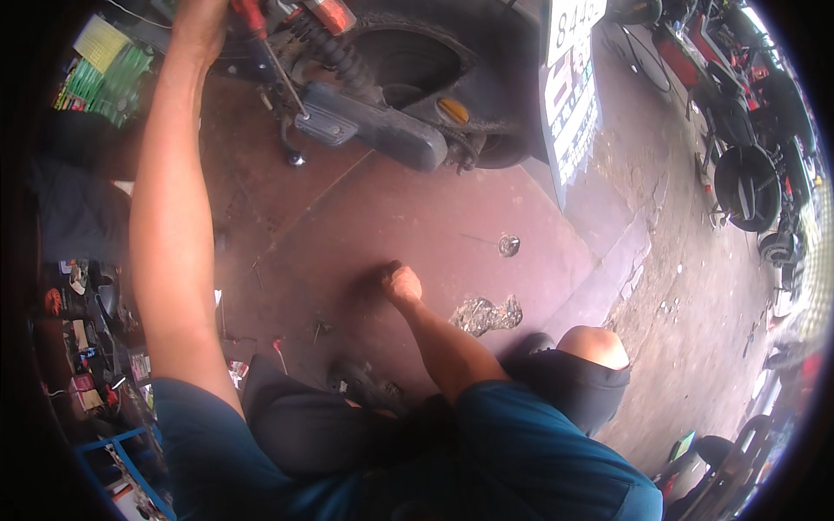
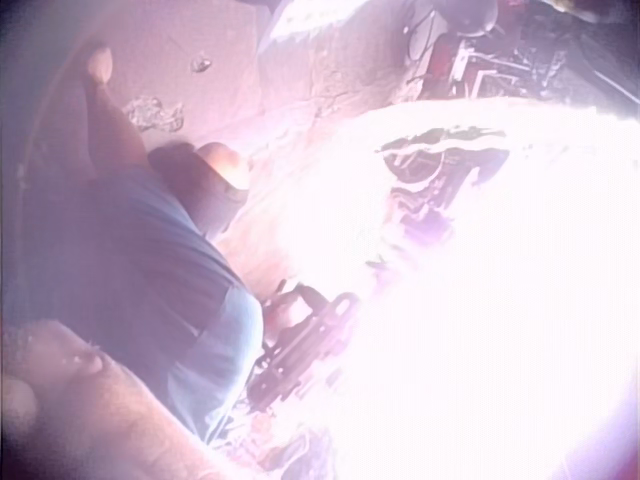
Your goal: The person disassembles a motorcycle brake assembly by unscrewing a cover with a screwdriver, attaching a socket to an impact wrench, loosening bolts with the impact wrench, and detaching the brake caliper by hand.
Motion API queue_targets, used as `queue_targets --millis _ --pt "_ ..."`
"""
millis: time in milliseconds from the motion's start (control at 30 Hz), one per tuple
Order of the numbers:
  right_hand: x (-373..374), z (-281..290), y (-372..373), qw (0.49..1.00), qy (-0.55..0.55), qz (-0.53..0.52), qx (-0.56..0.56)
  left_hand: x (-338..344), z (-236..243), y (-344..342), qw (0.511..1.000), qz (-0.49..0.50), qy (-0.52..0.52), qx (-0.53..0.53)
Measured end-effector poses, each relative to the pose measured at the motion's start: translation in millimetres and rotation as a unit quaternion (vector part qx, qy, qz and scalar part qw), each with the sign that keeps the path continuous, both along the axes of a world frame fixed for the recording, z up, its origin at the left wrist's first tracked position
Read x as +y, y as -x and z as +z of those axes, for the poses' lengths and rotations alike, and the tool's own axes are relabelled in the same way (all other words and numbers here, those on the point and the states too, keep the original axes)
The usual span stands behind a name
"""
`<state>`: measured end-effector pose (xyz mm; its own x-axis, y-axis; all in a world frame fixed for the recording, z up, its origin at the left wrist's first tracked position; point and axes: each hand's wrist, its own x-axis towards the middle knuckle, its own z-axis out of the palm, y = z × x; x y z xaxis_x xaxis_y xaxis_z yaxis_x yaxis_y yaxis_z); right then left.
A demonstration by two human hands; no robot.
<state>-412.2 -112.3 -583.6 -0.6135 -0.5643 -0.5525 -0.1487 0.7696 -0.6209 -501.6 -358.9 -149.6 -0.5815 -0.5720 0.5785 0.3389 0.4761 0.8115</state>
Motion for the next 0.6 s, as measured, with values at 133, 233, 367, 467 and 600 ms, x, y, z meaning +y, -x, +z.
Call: queue_targets --millis 133,233,367,467,600 --pt "-5 8 -17 1.0 -0.009 0.022 0.018 -4 16 -13 0.999 0.028 0.009 -0.042" --pt "-17 -32 -17 0.955 0.04 0.228 0.185 5 18 -42 0.971 0.102 -0.048 -0.21" --pt "46 -27 -10 0.991 0.115 -0.043 0.045 5 -19 -6 0.999 0.033 -0.017 0.005" --pt "26 -25 -2 0.998 0.044 0.023 0.032 9 3 -10 0.999 0.005 -0.042 -0.023" --pt "14 -40 2 0.996 0.077 -0.006 0.045 -2 1 -9 0.998 0.02 0.027 0.056"
